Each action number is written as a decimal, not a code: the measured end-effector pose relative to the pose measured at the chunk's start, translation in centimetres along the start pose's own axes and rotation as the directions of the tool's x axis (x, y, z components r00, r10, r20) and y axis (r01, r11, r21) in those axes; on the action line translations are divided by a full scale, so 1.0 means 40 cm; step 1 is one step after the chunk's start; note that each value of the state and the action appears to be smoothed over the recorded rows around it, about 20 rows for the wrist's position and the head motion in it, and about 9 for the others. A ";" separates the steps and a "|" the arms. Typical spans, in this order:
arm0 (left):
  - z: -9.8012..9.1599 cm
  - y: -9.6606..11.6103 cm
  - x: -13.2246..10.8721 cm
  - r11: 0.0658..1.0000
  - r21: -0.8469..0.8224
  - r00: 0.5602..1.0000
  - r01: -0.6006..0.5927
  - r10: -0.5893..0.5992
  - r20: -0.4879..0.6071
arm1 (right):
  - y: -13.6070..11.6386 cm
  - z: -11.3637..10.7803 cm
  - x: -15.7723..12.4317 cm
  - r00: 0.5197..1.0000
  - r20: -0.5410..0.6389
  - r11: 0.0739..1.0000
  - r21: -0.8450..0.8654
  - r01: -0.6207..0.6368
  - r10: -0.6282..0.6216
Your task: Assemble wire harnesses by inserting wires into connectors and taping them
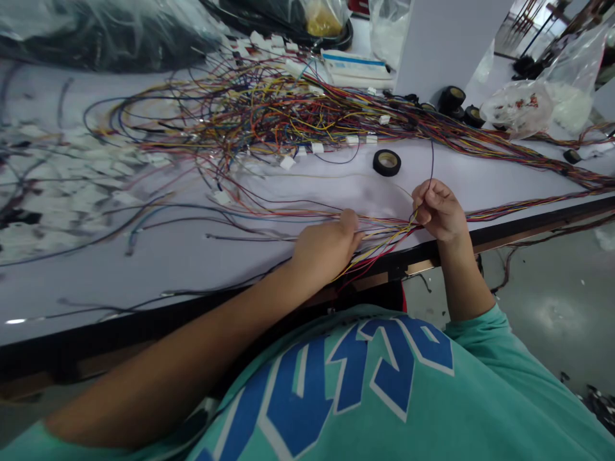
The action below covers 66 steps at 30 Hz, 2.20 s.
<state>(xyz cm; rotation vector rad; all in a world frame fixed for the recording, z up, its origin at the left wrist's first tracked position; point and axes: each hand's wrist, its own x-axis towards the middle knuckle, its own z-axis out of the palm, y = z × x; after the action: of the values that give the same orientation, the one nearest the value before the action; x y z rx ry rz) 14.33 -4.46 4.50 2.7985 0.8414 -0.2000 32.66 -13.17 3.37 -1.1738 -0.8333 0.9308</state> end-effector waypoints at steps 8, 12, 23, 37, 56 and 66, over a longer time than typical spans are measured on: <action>-0.001 0.020 -0.008 0.982 0.108 0.988 -0.157 0.157 0.002 | 0.009 -0.009 -0.002 0.996 0.088 0.999 0.022 0.028 -0.030; -0.002 0.030 -0.011 0.976 0.125 0.981 -0.177 0.186 -0.061 | 0.013 -0.012 -0.002 0.997 0.077 0.999 0.013 0.032 -0.033; 0.009 0.036 -0.010 0.961 0.161 0.957 -0.226 0.250 -0.147 | 0.015 -0.007 0.002 0.999 -0.015 0.999 -0.003 0.047 -0.047; -0.030 0.029 0.088 0.972 -0.121 0.959 -0.201 0.221 0.176 | 0.014 0.002 0.001 0.999 -0.006 0.997 0.074 0.038 -0.038; -0.077 -0.043 0.106 0.970 -0.207 0.982 -0.128 0.153 0.107 | 0.017 0.007 0.010 0.995 -0.098 1.000 0.025 0.000 0.003; -0.092 -0.271 0.017 0.778 -0.627 0.999 0.042 -0.030 0.031 | 0.009 0.044 0.037 0.931 -0.250 0.745 -0.667 0.035 -0.267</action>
<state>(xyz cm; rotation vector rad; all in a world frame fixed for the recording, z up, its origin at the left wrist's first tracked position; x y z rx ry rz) 9.12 5.61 6.16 2.1442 0.7756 0.0499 31.59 -11.10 3.46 -1.7810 -0.9931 0.2622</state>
